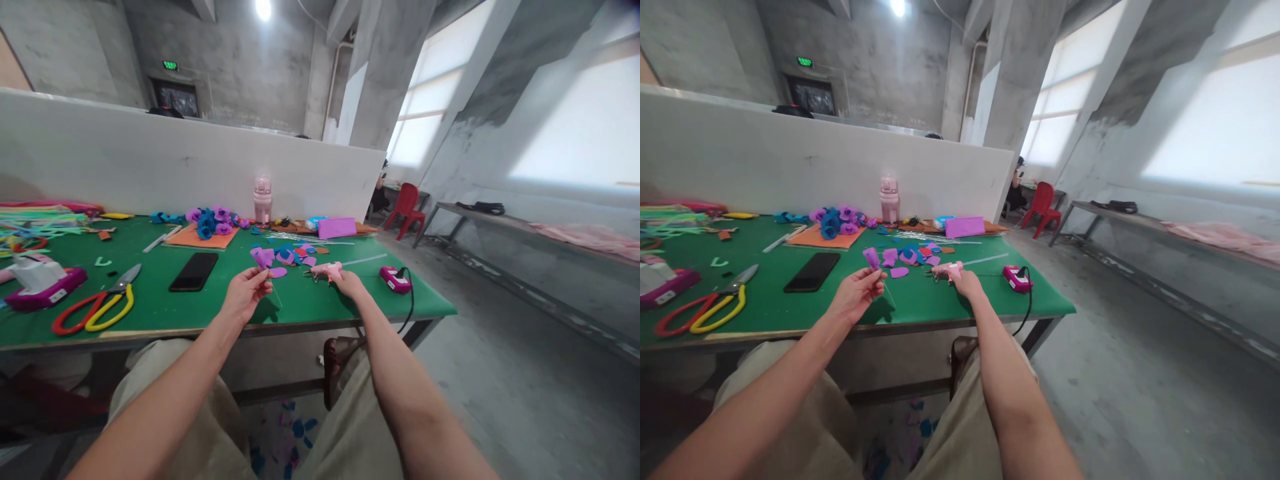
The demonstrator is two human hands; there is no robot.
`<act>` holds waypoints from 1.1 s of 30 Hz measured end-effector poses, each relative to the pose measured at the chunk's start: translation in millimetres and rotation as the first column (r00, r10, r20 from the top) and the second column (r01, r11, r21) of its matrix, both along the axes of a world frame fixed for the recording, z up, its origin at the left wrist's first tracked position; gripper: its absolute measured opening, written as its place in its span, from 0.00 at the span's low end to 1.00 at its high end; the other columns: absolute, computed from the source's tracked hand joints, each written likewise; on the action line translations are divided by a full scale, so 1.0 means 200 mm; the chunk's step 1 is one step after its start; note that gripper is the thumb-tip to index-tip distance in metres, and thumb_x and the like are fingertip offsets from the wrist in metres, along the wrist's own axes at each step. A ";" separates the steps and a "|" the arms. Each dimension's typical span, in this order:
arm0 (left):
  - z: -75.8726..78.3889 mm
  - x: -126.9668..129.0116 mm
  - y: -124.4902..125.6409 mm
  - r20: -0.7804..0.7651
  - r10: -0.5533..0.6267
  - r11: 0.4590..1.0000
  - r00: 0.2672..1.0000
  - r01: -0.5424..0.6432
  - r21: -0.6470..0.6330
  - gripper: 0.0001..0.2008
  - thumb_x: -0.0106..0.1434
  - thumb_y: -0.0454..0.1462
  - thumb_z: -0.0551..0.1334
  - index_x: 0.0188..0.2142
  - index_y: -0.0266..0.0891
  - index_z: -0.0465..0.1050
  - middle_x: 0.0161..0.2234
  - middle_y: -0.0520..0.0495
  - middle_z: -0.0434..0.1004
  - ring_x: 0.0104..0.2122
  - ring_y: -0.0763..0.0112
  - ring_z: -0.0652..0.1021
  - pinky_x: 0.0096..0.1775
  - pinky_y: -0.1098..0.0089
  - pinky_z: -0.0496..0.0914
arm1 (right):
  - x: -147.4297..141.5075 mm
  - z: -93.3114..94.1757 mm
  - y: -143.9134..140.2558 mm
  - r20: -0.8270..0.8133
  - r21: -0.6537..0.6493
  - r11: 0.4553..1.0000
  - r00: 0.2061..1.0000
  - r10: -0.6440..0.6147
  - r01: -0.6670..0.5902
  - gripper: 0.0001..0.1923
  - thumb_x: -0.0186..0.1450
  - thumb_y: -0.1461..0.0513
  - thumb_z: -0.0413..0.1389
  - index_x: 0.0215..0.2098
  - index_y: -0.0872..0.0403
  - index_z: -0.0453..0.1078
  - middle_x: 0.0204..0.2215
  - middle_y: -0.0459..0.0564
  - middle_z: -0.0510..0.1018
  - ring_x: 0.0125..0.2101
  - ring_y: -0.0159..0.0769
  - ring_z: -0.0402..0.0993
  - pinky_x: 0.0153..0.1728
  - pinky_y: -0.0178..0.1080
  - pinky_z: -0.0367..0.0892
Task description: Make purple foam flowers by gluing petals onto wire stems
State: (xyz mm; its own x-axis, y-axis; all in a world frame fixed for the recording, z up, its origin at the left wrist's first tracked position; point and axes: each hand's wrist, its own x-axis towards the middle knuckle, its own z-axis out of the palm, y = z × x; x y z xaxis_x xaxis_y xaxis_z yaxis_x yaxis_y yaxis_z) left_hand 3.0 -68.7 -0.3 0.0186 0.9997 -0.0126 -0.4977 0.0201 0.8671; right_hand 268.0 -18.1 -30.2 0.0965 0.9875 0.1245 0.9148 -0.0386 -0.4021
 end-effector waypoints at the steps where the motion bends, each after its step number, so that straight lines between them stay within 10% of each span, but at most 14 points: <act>1: 0.00 0.00 0.00 0.001 0.001 1.000 1.000 -0.001 -0.002 0.08 0.47 0.31 0.66 0.28 0.32 0.69 0.25 0.49 0.75 0.19 0.81 0.71 0.23 0.77 0.68 | 0.00 -0.01 0.00 0.018 0.004 1.000 1.000 -0.014 0.014 0.26 0.64 0.49 0.41 0.30 0.58 0.74 0.29 0.57 0.78 0.32 0.39 0.73 0.30 0.33 0.61; 9: 0.00 -0.01 0.00 -0.004 0.005 1.000 1.000 -0.005 0.029 0.09 0.47 0.33 0.67 0.28 0.33 0.69 0.25 0.49 0.76 0.19 0.80 0.72 0.23 0.76 0.68 | -0.05 0.03 -0.09 0.004 0.174 0.973 0.988 -0.156 0.153 0.21 0.60 0.50 0.49 0.39 0.58 0.71 0.38 0.62 0.74 0.40 0.46 0.69 0.38 0.41 0.61; 11: 0.00 0.00 0.00 -0.008 0.004 1.000 1.000 -0.004 0.030 0.09 0.47 0.33 0.67 0.28 0.33 0.69 0.25 0.49 0.76 0.19 0.80 0.72 0.24 0.76 0.69 | -0.14 0.05 -0.13 -0.203 0.329 0.941 0.979 -0.016 0.084 0.17 0.59 0.53 0.50 0.37 0.56 0.71 0.36 0.57 0.75 0.39 0.41 0.69 0.39 0.40 0.62; 15: -0.01 0.02 -0.01 -0.021 -0.013 1.000 1.000 0.013 0.016 0.09 0.46 0.33 0.68 0.27 0.33 0.70 0.24 0.50 0.76 0.19 0.80 0.72 0.24 0.76 0.69 | -0.41 0.09 -0.22 -0.685 0.388 0.906 0.605 0.407 -0.171 0.14 0.58 0.57 0.51 0.38 0.54 0.72 0.37 0.50 0.76 0.38 0.36 0.70 0.40 0.38 0.63; 20: -0.01 0.05 -0.02 -0.019 -0.026 1.000 0.999 0.026 0.009 0.10 0.45 0.33 0.68 0.26 0.33 0.69 0.23 0.50 0.76 0.19 0.80 0.72 0.24 0.77 0.68 | -0.59 0.12 -0.27 -0.906 0.286 0.925 0.243 0.346 -0.249 0.14 0.55 0.60 0.53 0.40 0.51 0.72 0.42 0.47 0.75 0.41 0.36 0.68 0.40 0.38 0.62; 33: -0.03 0.05 -0.02 -0.007 -0.048 0.999 0.999 0.048 0.001 0.09 0.45 0.32 0.68 0.27 0.32 0.70 0.23 0.50 0.76 0.20 0.80 0.73 0.25 0.78 0.69 | -0.66 0.12 -0.29 -0.925 0.313 0.924 0.148 0.349 -0.221 0.15 0.53 0.66 0.50 0.38 0.54 0.72 0.38 0.48 0.76 0.41 0.34 0.69 0.46 0.38 0.61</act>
